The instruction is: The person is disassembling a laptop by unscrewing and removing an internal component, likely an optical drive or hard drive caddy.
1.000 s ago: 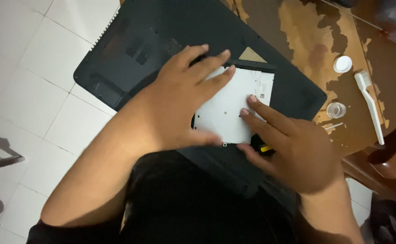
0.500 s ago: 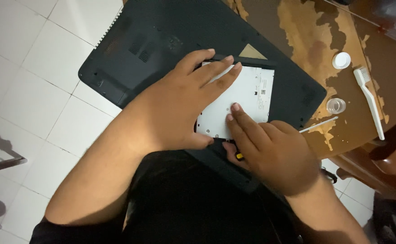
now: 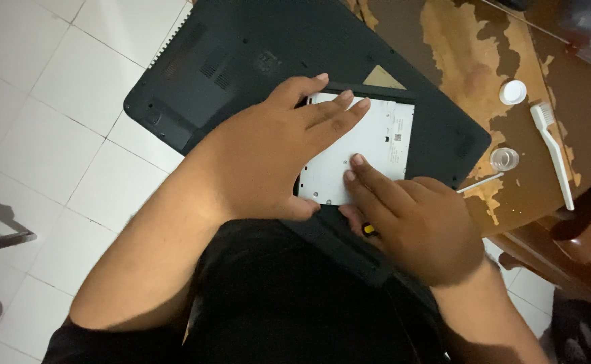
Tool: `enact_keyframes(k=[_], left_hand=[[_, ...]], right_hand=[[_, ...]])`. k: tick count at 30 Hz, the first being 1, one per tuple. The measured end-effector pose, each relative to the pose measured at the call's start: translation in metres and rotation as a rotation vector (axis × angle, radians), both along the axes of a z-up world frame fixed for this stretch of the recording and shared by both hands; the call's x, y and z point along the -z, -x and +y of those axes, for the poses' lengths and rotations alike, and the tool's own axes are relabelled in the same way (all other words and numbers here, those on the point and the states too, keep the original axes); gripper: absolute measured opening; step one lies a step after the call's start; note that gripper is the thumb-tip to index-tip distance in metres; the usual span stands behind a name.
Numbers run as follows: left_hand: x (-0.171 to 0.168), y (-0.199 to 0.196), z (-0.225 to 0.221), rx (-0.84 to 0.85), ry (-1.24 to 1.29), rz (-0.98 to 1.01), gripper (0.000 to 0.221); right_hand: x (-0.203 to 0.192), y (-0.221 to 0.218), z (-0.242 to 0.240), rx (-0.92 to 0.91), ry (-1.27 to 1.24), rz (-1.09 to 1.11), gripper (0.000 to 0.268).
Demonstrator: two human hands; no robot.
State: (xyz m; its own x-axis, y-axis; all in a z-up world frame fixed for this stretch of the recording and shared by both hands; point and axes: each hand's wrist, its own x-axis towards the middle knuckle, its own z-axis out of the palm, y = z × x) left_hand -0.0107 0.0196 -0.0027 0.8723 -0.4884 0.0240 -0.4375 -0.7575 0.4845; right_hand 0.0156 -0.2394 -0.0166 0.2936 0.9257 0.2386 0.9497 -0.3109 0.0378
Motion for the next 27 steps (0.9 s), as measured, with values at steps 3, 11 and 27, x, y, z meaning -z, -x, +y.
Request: enact_keyframes(k=[3, 11, 27], left_hand=[[0.001, 0.000, 0.003, -0.003, 0.035, 0.058, 0.114], [0.016, 0.003, -0.005, -0.007, -0.015, -0.177, 0.082], [0.013, -0.001, -0.022, -0.139, -0.105, -0.278, 0.053]], right_hand=[[-0.001, 0.001, 0.000, 0.019, -0.068, 0.054, 0.033], [0.002, -0.011, -0.002, 0.182, -0.166, 0.240, 0.037], [0.012, -0.013, 0.001, 0.200, -0.167, 0.308, 0.021]])
